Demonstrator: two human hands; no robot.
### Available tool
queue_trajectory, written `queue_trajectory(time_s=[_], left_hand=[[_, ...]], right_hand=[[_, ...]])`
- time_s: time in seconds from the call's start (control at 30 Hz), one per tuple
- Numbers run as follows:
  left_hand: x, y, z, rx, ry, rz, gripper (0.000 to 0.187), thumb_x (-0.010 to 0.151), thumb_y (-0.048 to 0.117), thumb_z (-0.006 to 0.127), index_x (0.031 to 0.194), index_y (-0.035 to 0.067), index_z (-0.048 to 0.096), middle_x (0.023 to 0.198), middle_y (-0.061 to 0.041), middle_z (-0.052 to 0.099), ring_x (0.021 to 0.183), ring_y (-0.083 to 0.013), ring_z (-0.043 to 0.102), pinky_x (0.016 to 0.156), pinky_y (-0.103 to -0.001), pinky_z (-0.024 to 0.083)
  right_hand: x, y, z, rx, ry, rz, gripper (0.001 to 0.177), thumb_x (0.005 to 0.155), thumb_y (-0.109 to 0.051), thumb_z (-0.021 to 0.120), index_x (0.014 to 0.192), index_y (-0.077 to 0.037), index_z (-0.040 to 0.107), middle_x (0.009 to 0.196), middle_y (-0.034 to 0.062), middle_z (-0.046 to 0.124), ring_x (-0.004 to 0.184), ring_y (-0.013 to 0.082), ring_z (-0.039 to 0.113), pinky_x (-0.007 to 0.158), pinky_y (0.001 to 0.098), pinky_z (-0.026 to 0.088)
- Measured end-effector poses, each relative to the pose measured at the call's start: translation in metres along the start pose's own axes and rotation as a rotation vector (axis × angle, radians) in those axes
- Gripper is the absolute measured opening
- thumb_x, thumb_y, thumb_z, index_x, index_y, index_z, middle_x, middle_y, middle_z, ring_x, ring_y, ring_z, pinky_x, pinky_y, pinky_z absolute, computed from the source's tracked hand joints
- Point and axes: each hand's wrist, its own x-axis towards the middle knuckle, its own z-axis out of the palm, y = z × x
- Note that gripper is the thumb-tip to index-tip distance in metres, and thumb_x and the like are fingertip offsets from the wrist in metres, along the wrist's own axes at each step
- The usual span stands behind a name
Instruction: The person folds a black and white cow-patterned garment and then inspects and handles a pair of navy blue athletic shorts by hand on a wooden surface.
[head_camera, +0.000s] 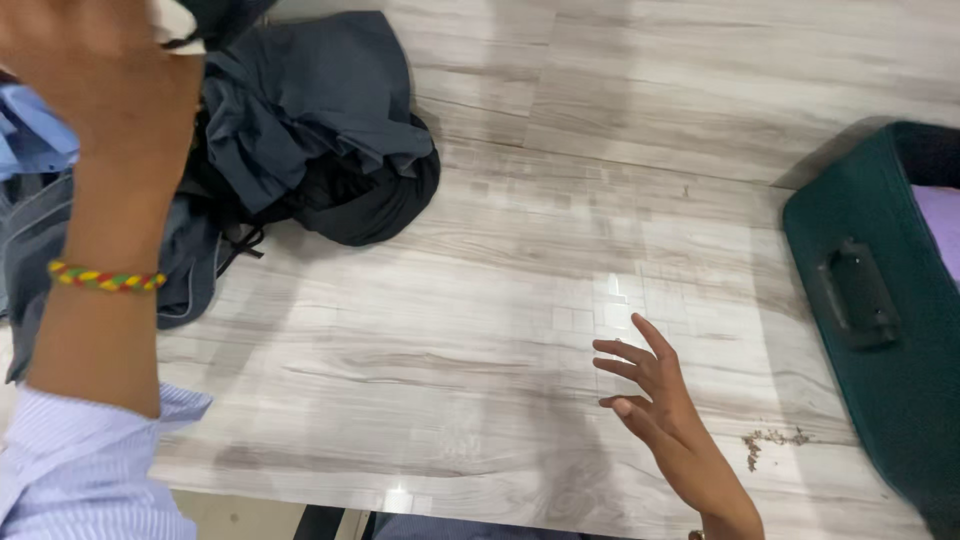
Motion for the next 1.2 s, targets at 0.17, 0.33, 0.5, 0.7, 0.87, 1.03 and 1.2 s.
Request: queue_trajectory(time_s=[0.17, 0.33, 0.5, 0.7, 0.87, 1.03, 1.2], left_hand=[[-0.038, -0.003, 0.062, 0.085, -0.074, 0.033, 0.089, 0.082, 0.036, 0.089, 0.159, 0.018, 0.049, 0.168, -0.023, 0.038, 0.153, -0.0447, 0.036, 0.119, -0.061, 0.028], [-0.03, 0.009, 0.057, -0.016, -0.122, -0.079, 0.085, 0.094, 0.042, 0.083, 0.163, 0.022, 0.038, 0.174, -0.02, 0.025, 0.159, -0.0466, 0.025, 0.128, -0.062, 0.018], [-0.035, 0.029, 0.042, 0.001, -0.095, -0.084, 0.091, 0.095, 0.044, 0.082, 0.168, 0.018, 0.035, 0.176, -0.019, 0.019, 0.159, -0.046, 0.016, 0.129, -0.064, 0.015], [-0.029, 0.063, 0.045, -0.047, -0.055, -0.136, 0.096, 0.089, 0.04, 0.084, 0.163, 0.008, 0.033, 0.167, -0.023, 0.022, 0.155, -0.0475, 0.019, 0.123, -0.063, 0.019], [-0.03, 0.069, 0.019, -0.03, 0.165, -0.209, 0.08, 0.088, 0.041, 0.081, 0.152, 0.019, 0.037, 0.15, -0.015, 0.031, 0.144, -0.0428, 0.028, 0.116, -0.065, 0.024], [-0.051, 0.085, 0.003, -0.024, 0.01, -0.015, 0.104, 0.073, 0.054, 0.1, 0.157, 0.021, 0.047, 0.157, -0.018, 0.039, 0.149, -0.0478, 0.03, 0.113, -0.074, 0.021], [-0.078, 0.098, 0.019, -0.118, -0.25, -0.085, 0.096, 0.068, 0.025, 0.094, 0.153, 0.027, 0.05, 0.149, -0.014, 0.05, 0.137, -0.0427, 0.047, 0.114, -0.072, 0.027]], right_hand=[[-0.004, -0.002, 0.003, -0.083, -0.044, 0.119, 0.088, 0.087, -0.022, 0.061, 0.163, -0.027, 0.017, 0.154, 0.0104, 0.049, 0.139, 0.0262, 0.051, 0.104, 0.0467, 0.051], [-0.002, 0.004, 0.001, -0.102, -0.101, 0.237, 0.089, 0.087, -0.023, 0.063, 0.164, -0.031, 0.019, 0.151, 0.007, 0.052, 0.139, 0.0226, 0.052, 0.104, 0.0454, 0.051], [-0.005, 0.007, -0.001, -0.178, -0.114, 0.267, 0.092, 0.088, -0.026, 0.069, 0.163, -0.034, 0.018, 0.155, 0.0036, 0.051, 0.138, 0.0206, 0.051, 0.105, 0.0425, 0.052], [-0.011, 0.013, -0.012, -0.225, -0.116, 0.253, 0.09, 0.087, -0.031, 0.068, 0.164, -0.031, 0.02, 0.147, 0.0053, 0.048, 0.137, 0.0224, 0.046, 0.106, 0.0448, 0.051], [-0.016, 0.03, -0.022, -0.286, -0.095, 0.311, 0.091, 0.087, -0.034, 0.068, 0.163, -0.033, 0.018, 0.156, 0.0039, 0.049, 0.142, 0.0207, 0.047, 0.109, 0.0447, 0.05], [-0.019, 0.056, -0.026, -0.301, -0.12, 0.298, 0.092, 0.087, -0.034, 0.067, 0.164, -0.033, 0.016, 0.157, 0.0036, 0.046, 0.141, 0.0217, 0.049, 0.109, 0.0451, 0.05], [-0.017, 0.07, -0.022, -0.356, -0.124, 0.249, 0.091, 0.087, -0.034, 0.067, 0.163, -0.032, 0.017, 0.158, 0.0044, 0.046, 0.142, 0.0215, 0.046, 0.107, 0.0449, 0.052]])
